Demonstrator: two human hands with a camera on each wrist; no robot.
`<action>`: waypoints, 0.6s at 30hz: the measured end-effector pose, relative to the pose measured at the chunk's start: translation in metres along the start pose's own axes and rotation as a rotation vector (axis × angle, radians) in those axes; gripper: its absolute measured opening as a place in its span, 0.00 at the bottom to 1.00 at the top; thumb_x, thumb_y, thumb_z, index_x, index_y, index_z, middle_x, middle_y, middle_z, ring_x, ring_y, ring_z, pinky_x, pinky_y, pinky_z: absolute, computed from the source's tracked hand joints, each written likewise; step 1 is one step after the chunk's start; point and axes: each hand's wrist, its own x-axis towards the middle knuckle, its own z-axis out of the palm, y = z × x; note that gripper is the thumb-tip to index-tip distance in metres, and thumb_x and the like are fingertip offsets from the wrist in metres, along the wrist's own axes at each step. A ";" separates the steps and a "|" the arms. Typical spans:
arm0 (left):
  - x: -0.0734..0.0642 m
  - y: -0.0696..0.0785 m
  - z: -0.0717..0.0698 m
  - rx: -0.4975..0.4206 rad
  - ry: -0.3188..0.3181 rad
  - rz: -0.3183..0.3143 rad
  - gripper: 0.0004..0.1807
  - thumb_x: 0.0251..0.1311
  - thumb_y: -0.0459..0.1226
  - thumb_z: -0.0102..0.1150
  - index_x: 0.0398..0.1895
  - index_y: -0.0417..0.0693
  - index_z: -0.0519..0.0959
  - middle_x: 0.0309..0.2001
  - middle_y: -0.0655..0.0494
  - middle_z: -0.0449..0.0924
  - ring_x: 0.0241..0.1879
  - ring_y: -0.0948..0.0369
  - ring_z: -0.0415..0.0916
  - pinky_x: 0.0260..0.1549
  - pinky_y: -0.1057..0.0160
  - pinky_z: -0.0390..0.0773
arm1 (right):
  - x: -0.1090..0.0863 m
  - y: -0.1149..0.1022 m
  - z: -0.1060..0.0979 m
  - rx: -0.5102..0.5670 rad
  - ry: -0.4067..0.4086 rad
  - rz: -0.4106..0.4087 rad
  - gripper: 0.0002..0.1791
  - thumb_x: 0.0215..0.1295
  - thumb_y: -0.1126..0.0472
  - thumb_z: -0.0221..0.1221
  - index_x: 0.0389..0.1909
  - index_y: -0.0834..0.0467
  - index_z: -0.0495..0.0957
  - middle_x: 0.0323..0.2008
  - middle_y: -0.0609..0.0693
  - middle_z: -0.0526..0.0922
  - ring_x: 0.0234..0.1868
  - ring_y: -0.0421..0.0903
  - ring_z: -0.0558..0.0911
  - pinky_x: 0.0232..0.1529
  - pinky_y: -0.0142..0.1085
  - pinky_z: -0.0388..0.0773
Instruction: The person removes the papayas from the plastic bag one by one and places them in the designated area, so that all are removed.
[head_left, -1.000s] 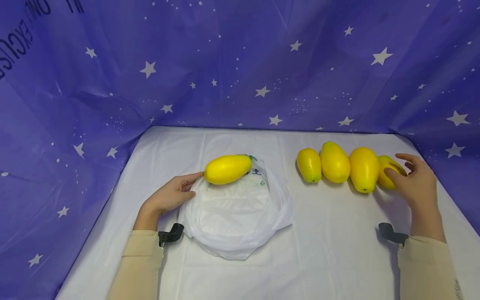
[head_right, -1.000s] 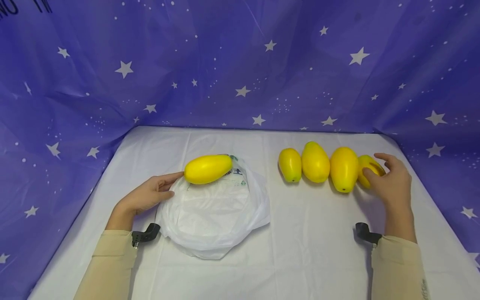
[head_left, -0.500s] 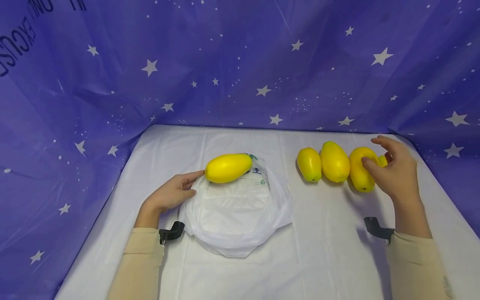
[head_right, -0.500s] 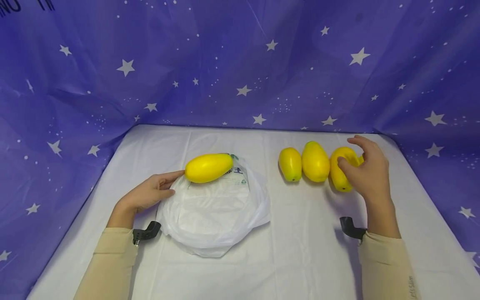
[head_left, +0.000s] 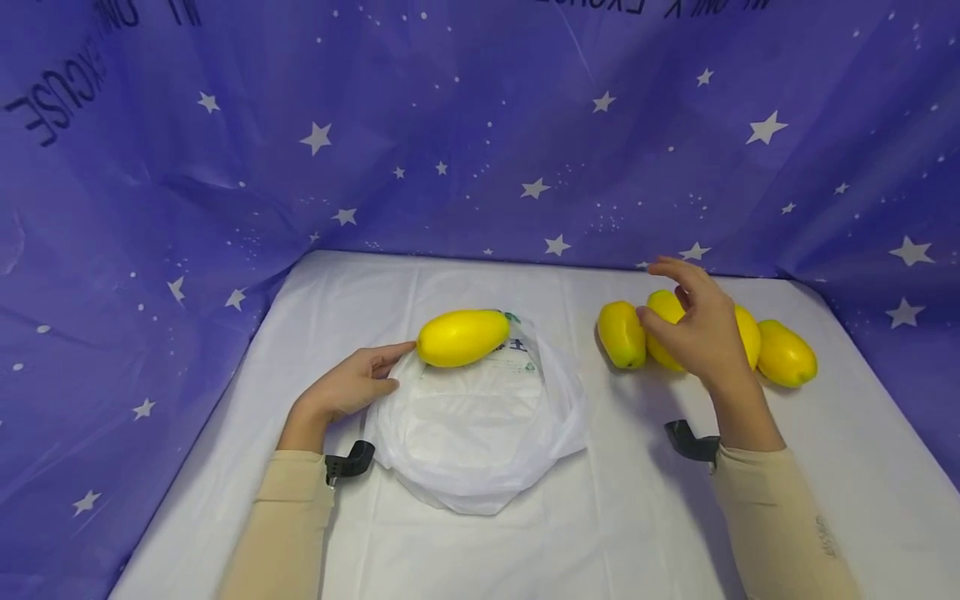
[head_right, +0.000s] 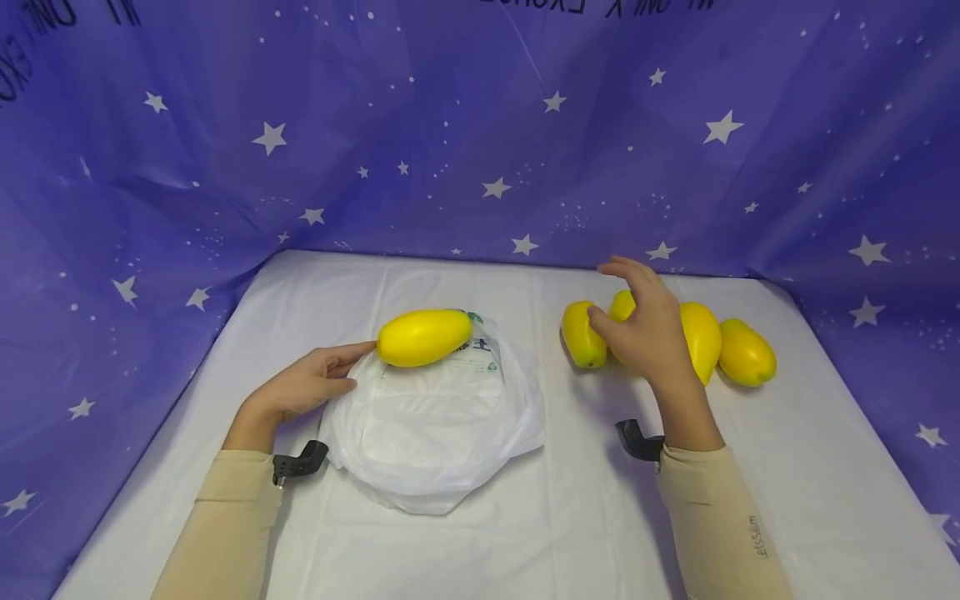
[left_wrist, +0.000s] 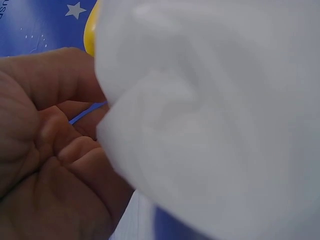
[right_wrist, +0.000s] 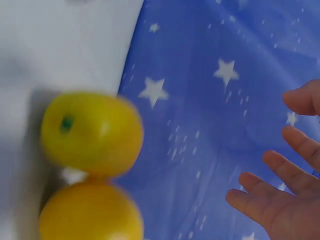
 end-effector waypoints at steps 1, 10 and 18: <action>0.000 0.000 0.000 -0.003 0.000 -0.001 0.35 0.63 0.24 0.50 0.74 0.48 0.60 0.71 0.50 0.61 0.67 0.53 0.64 0.57 0.58 0.73 | 0.002 -0.004 0.004 0.015 -0.007 -0.010 0.28 0.55 0.65 0.67 0.60 0.56 0.76 0.65 0.45 0.70 0.67 0.46 0.67 0.66 0.52 0.65; 0.000 -0.001 0.000 -0.011 -0.001 -0.005 0.35 0.63 0.23 0.49 0.74 0.47 0.59 0.70 0.50 0.62 0.66 0.53 0.64 0.57 0.58 0.73 | 0.020 -0.042 0.044 0.093 -0.050 -0.107 0.28 0.54 0.65 0.68 0.59 0.57 0.76 0.64 0.45 0.71 0.66 0.44 0.68 0.66 0.46 0.66; 0.000 0.001 0.001 0.002 0.004 -0.003 0.35 0.62 0.24 0.50 0.74 0.48 0.59 0.71 0.52 0.62 0.67 0.55 0.63 0.59 0.58 0.72 | 0.027 -0.069 0.079 0.136 -0.098 -0.196 0.28 0.53 0.66 0.68 0.59 0.55 0.76 0.63 0.44 0.72 0.66 0.41 0.67 0.65 0.43 0.67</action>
